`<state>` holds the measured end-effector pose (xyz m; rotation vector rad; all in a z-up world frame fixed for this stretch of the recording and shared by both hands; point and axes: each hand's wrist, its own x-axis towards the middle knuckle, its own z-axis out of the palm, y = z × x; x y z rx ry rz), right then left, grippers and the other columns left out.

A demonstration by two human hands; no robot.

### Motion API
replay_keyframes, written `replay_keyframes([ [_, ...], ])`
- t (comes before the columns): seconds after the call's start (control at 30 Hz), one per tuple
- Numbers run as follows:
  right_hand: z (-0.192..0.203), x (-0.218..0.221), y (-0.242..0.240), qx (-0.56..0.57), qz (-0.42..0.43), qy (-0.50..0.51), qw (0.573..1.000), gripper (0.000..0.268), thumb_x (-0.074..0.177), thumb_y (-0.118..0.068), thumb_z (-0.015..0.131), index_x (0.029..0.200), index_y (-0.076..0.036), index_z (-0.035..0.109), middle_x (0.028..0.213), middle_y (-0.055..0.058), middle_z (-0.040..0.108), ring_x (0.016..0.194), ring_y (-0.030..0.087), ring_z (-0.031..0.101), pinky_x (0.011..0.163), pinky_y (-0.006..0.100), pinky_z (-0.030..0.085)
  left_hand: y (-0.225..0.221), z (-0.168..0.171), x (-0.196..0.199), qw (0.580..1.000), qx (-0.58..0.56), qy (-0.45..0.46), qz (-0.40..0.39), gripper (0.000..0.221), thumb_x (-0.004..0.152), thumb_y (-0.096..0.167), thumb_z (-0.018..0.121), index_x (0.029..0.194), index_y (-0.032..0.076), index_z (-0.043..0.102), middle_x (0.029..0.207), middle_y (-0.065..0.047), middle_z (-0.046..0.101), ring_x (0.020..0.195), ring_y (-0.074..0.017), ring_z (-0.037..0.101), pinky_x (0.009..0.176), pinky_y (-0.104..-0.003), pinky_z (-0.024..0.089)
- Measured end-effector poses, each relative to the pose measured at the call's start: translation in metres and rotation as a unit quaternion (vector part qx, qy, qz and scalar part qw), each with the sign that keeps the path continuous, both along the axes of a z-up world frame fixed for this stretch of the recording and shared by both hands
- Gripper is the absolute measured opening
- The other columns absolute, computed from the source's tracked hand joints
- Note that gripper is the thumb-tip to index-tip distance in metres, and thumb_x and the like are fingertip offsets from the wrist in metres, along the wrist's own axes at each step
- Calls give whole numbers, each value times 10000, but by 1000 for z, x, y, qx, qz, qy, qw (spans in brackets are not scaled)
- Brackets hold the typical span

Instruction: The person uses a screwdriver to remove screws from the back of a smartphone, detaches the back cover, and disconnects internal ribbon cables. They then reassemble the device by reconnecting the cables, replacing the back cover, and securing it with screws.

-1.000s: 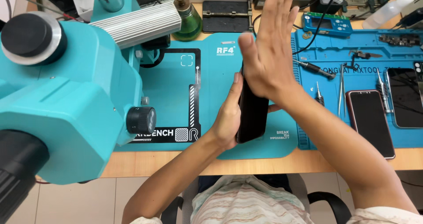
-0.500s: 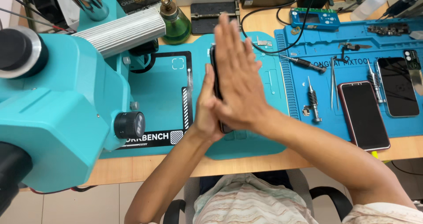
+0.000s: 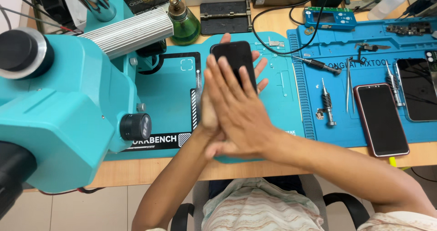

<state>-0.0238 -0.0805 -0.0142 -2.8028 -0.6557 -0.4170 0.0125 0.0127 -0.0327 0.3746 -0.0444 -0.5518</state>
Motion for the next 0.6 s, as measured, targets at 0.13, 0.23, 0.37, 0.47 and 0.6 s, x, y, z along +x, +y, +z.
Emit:
replay_keyframes([
  [0.13,5,56,-49,40,-110,-25,993,1184,1014,-922,91,1868,-115,-63,1911,120,-167,1799,391,-160,1491,740,8,-19,-7,-3,989,85,115,-44,754,997,673,551,1596,216,592,1480,-122,693,1329,-243,666,1085,-446,568],
  [0.23,19,57,-98,257,-124,-40,958,1050,1081,-841,71,1870,-157,-42,1956,80,-127,1834,283,-204,1546,600,-179,-17,-9,-12,989,-122,-19,-81,619,1240,526,444,1814,354,291,1647,-92,581,1417,-320,636,1195,-575,513],
  [0.37,32,-12,-102,429,-72,-79,897,982,1123,-895,196,1913,-334,39,2058,-64,19,2038,256,13,1793,559,50,-10,-8,-5,973,-205,15,-104,594,1249,502,468,1791,298,339,1454,-387,628,1426,-590,554,1179,-520,574],
  [0.47,27,-44,-89,483,-92,-77,867,1018,1111,-956,320,1867,-298,147,2007,-10,69,1969,313,31,1691,669,110,-8,-7,-3,987,-142,-21,-72,677,1191,543,519,1796,315,315,1396,-277,672,1331,-490,662,1034,-456,626],
  [0.6,3,-68,-83,484,-135,-54,863,981,1147,-859,359,1778,-127,188,1902,155,147,1821,504,198,1455,667,346,-6,-3,-3,991,-91,-85,-51,732,1202,550,481,1835,256,260,1398,-253,686,1324,-412,693,1012,-460,647],
])
